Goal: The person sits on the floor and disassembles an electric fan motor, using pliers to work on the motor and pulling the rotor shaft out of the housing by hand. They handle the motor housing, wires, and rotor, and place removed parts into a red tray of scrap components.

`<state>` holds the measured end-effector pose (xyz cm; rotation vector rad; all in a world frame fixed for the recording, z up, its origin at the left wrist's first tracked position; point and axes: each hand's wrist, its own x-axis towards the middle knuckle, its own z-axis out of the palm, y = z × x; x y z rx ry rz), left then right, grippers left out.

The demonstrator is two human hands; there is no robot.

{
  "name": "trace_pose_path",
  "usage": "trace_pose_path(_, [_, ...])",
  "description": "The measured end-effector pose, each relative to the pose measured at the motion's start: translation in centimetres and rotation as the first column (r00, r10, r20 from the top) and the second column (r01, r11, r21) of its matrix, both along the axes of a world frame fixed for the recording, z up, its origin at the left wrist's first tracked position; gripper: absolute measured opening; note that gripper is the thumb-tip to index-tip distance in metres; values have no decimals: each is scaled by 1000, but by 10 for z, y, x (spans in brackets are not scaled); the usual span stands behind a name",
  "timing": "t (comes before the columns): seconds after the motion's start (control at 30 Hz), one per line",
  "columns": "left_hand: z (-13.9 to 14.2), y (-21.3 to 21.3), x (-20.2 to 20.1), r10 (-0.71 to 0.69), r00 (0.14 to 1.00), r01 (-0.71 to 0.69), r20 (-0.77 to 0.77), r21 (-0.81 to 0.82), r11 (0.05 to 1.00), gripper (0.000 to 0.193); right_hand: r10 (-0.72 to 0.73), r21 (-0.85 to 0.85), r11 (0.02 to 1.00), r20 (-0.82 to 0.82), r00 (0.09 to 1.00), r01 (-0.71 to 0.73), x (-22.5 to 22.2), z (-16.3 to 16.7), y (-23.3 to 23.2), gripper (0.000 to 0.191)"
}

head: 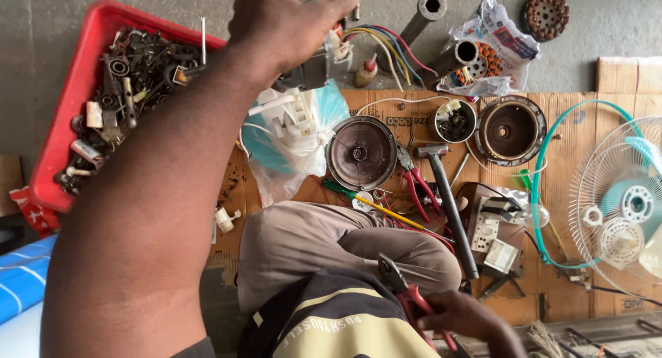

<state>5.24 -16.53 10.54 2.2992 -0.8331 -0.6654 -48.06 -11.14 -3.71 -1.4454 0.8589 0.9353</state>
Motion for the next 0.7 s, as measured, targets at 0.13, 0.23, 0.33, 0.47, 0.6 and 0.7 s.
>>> trace_pose_path(0.13, [-3,-3,1,-19,1000,20,-12,58,998,107,387,-457,728,-342,856,-511,56,29,-81,22])
trace_pose_path(0.23, [-3,-4,1,-8,1000,8,-12,49,999,111,-37,-733,641,263,964,225,154,42,-125,26])
trace_pose_path(0.33, [-3,1,3,-21,1000,21,4,20,1000,117,-671,139,612,613,418,778,263,49,-137,40])
trace_pose_path(0.47, [-3,33,15,-78,997,77,-14,-72,994,107,-851,730,409,521,-59,547,356,57,-135,46])
trace_pose_path(0.6, [-9,99,34,-155,923,284,351,-351,892,69,-868,837,407,479,-129,366,389,54,-143,44])
trace_pose_path(0.7, [-20,144,36,-123,932,244,341,-342,907,32,-889,843,377,445,-103,384,394,44,-154,42])
